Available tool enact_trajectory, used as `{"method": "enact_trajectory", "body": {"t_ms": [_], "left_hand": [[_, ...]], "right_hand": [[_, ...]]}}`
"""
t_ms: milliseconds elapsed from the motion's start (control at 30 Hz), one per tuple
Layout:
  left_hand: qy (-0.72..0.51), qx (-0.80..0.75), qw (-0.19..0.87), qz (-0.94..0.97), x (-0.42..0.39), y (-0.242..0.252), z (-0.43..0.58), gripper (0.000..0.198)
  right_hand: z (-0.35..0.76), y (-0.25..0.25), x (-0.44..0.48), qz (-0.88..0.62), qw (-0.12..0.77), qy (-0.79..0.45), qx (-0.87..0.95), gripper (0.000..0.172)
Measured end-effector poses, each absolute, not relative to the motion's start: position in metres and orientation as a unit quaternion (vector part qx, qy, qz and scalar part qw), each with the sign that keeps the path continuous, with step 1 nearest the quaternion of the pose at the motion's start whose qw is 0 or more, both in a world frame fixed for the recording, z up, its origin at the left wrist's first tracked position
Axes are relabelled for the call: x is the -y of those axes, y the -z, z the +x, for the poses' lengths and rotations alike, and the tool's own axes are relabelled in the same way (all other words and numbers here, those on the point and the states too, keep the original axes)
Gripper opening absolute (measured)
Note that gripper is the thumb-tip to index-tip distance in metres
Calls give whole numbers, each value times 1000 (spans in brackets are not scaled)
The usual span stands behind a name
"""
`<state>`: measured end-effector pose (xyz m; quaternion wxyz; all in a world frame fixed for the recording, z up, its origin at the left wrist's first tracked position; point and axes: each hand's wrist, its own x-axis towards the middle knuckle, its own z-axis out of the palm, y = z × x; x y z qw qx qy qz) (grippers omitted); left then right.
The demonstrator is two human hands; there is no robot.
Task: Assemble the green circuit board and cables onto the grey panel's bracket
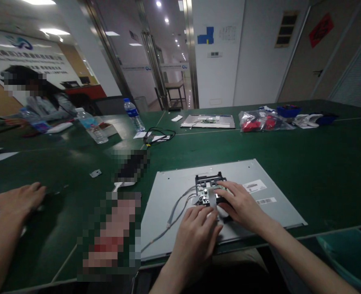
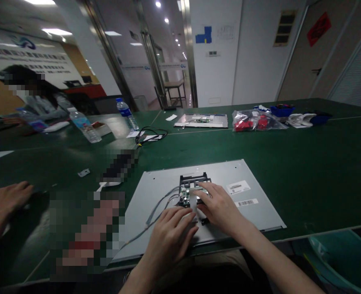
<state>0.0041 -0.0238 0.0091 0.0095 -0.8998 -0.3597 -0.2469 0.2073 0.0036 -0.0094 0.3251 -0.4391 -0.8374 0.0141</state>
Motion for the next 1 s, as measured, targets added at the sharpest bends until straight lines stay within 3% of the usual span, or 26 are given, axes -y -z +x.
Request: {"method": "enact_trajectory", "body": {"t_ms": [300, 1000], "left_hand": [[210, 361, 8, -909, 25, -5, 5, 23], [201, 349, 9, -915, 25, 0, 4, 21]], "right_hand": [[197, 26, 1, -444, 296, -20, 845, 56], [197, 23, 4, -459, 267, -2, 847, 40]]}}
